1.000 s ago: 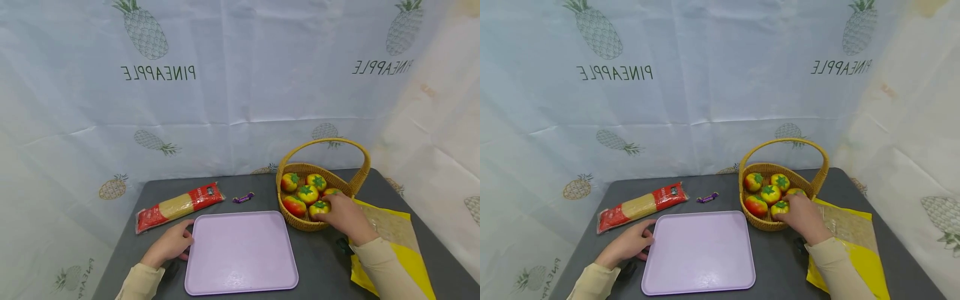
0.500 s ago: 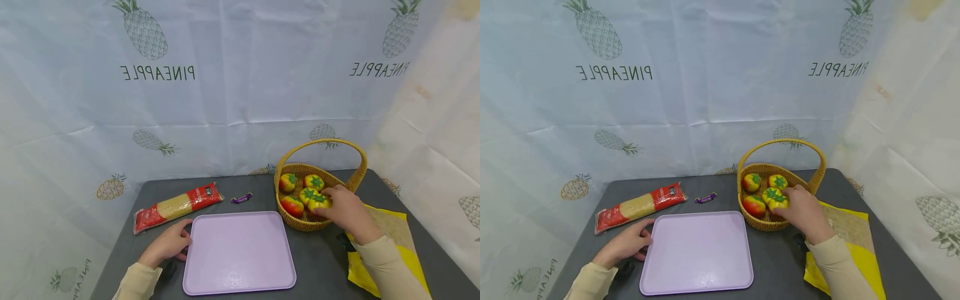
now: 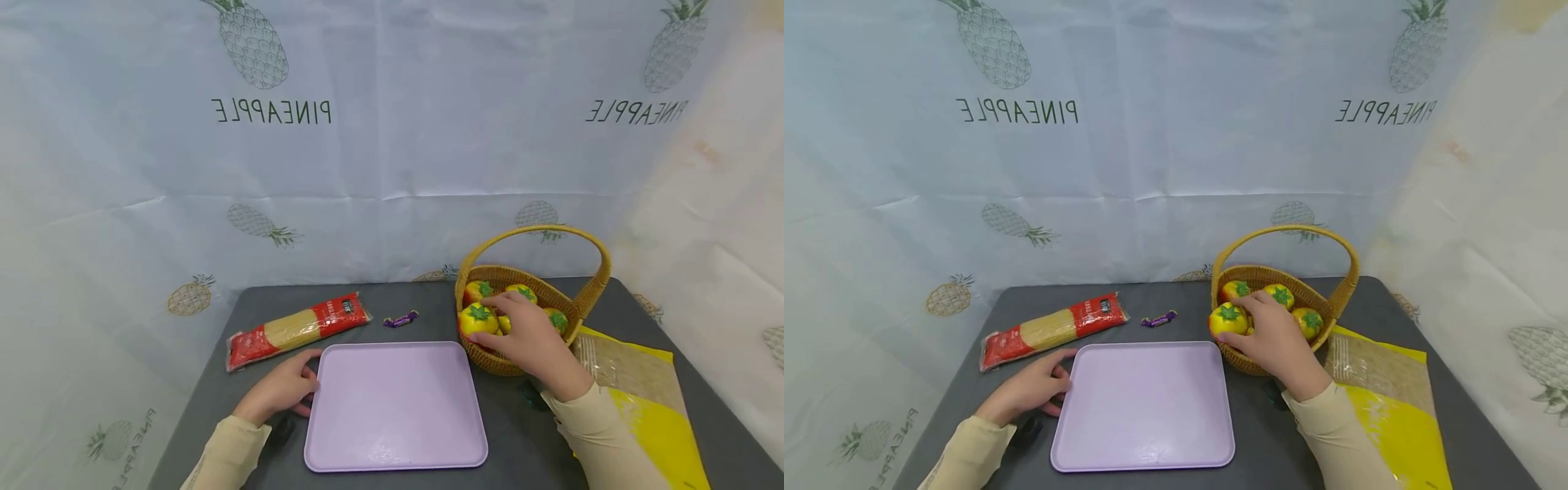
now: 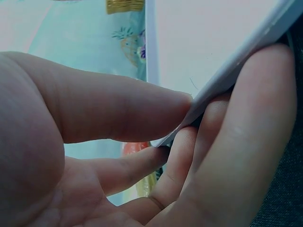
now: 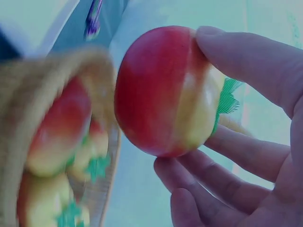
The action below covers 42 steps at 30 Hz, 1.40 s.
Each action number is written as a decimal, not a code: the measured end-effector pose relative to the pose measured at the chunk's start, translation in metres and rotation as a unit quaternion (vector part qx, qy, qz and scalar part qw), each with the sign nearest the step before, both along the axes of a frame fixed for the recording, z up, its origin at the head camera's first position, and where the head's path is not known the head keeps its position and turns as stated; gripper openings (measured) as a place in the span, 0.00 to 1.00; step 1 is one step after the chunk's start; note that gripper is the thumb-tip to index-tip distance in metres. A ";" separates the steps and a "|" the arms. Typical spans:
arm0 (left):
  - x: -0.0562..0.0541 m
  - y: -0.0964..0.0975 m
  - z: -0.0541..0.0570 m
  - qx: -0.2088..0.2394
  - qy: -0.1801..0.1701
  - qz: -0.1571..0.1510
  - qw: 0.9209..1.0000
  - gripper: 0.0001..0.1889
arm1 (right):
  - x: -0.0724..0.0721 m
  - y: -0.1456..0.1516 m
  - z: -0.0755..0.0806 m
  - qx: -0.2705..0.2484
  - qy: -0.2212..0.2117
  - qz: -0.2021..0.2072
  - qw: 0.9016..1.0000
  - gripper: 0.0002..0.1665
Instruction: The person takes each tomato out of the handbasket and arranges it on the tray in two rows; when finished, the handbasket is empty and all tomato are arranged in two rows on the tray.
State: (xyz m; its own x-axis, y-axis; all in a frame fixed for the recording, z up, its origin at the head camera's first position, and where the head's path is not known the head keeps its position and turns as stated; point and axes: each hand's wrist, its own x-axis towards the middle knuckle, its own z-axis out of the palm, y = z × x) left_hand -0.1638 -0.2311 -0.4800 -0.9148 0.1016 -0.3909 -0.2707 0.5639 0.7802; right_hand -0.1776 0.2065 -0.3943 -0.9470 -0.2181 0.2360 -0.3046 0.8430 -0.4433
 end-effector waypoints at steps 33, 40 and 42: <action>0.005 0.003 0.002 0.024 0.007 0.018 1.000 0.36 | -0.004 -0.177 -0.067 -0.093 -0.044 0.119 0.988 0.34; 0.003 0.000 0.001 0.028 0.004 0.012 1.000 0.36 | -0.007 -0.189 -0.079 -0.085 -0.054 0.133 0.986 0.35; 0.002 -0.001 0.000 0.032 0.005 0.009 0.999 0.36 | -0.008 -0.191 -0.081 -0.087 -0.058 0.132 0.986 0.35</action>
